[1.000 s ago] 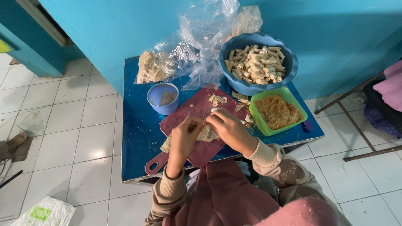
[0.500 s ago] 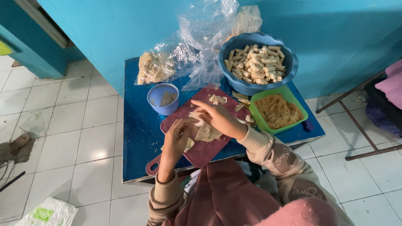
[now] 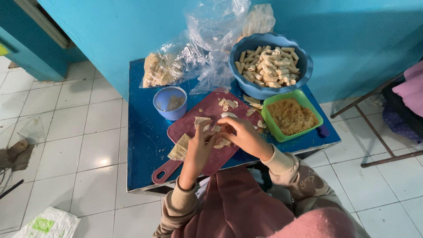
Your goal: The person sits at a small table and fills square pastry wrappers with brown filling taken by hand from a green container, then folds the wrappers closed and places the folded pastries into a bowl with already folded ones. They occasionally take new wrappers from a plastic bag and set them on the cutting board.
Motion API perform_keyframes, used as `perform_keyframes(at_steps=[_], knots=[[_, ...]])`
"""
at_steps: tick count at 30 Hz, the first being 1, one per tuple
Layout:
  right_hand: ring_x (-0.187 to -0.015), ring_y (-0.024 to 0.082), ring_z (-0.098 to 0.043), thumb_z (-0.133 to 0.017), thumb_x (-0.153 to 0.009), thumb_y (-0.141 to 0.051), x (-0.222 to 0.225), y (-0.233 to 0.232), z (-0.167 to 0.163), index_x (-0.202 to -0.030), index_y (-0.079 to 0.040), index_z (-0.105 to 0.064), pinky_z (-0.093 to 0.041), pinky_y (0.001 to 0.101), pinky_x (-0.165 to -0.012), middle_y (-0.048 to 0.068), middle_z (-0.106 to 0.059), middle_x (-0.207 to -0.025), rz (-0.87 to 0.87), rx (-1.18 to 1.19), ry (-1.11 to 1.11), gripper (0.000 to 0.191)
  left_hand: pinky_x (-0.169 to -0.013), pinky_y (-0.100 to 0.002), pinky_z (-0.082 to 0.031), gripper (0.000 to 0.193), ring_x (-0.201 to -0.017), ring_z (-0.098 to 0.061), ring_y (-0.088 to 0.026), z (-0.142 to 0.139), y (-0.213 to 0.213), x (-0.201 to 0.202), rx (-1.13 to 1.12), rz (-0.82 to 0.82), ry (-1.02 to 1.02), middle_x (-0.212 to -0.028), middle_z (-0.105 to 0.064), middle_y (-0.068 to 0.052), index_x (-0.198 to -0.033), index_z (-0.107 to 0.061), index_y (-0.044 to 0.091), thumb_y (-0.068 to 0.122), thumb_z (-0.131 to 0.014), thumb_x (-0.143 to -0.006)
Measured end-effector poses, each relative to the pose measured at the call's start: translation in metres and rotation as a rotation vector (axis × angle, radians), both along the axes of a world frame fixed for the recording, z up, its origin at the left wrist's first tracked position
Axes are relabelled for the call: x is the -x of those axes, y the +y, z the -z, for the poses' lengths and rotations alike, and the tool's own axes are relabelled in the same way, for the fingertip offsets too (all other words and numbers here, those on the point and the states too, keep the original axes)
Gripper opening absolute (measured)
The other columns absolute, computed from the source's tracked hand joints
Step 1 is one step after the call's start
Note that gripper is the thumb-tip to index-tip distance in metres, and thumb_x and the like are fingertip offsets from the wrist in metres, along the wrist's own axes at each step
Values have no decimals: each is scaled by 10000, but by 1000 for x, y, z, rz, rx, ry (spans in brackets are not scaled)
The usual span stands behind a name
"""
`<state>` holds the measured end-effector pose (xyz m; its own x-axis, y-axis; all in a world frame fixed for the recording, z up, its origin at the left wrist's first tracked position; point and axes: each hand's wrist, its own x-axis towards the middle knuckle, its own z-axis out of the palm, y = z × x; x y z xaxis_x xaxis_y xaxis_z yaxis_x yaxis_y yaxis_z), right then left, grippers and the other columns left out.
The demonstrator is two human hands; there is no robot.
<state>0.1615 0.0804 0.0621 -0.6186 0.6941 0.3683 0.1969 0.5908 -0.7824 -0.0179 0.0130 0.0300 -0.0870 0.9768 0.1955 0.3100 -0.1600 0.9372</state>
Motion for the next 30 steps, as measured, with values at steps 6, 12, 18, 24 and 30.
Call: perform_keyframes(at_steps=[6,12,18,24,30], knots=[[-749,215,-719,-688,-920,-76,-1,3,8,-1024,-33,-650,-533,350,-666,109,-709,-824,58,-7,-229,119,-747,-323,-625,314,-964,-791,-255,2,-10,-5,-78,-18,65,-1080,-782,-126,-1264,-559,45,58,-639,-961],[-835,323,-673,-688,-901,-55,5,3,10,-990,-20,-633,-507,406,-711,148,-678,-860,-4,-260,-191,110,-721,-367,-596,230,-897,-769,-315,-3,-18,-8,-43,-105,251,-1042,-764,-139,-1164,-583,44,64,-644,-944],[-838,302,-677,-680,-919,-65,8,1,8,-1001,-32,-635,-510,400,-720,120,-685,-862,16,-213,-192,99,-695,-432,-562,121,-856,-716,-360,-11,-23,-12,-120,-165,268,-1026,-720,-173,-1067,-643,30,62,-628,-951],[-954,310,-623,-706,-842,-56,13,-5,11,-979,-59,-651,-505,408,-786,115,-632,-944,100,-402,-162,148,-744,-432,-549,166,-944,-675,-336,-12,-29,-18,-235,-221,545,-1033,-706,-129,-1084,-672,37,53,-623,-927],[-993,313,-603,-704,-889,-27,-10,9,11,-1068,-88,-630,-497,430,-859,76,-662,-1023,342,-521,-259,203,-830,-391,-549,219,-969,-644,-297,-4,-35,-24,-288,-199,717,-1075,-686,-76,-1047,-662,65,8,-636,-836]])
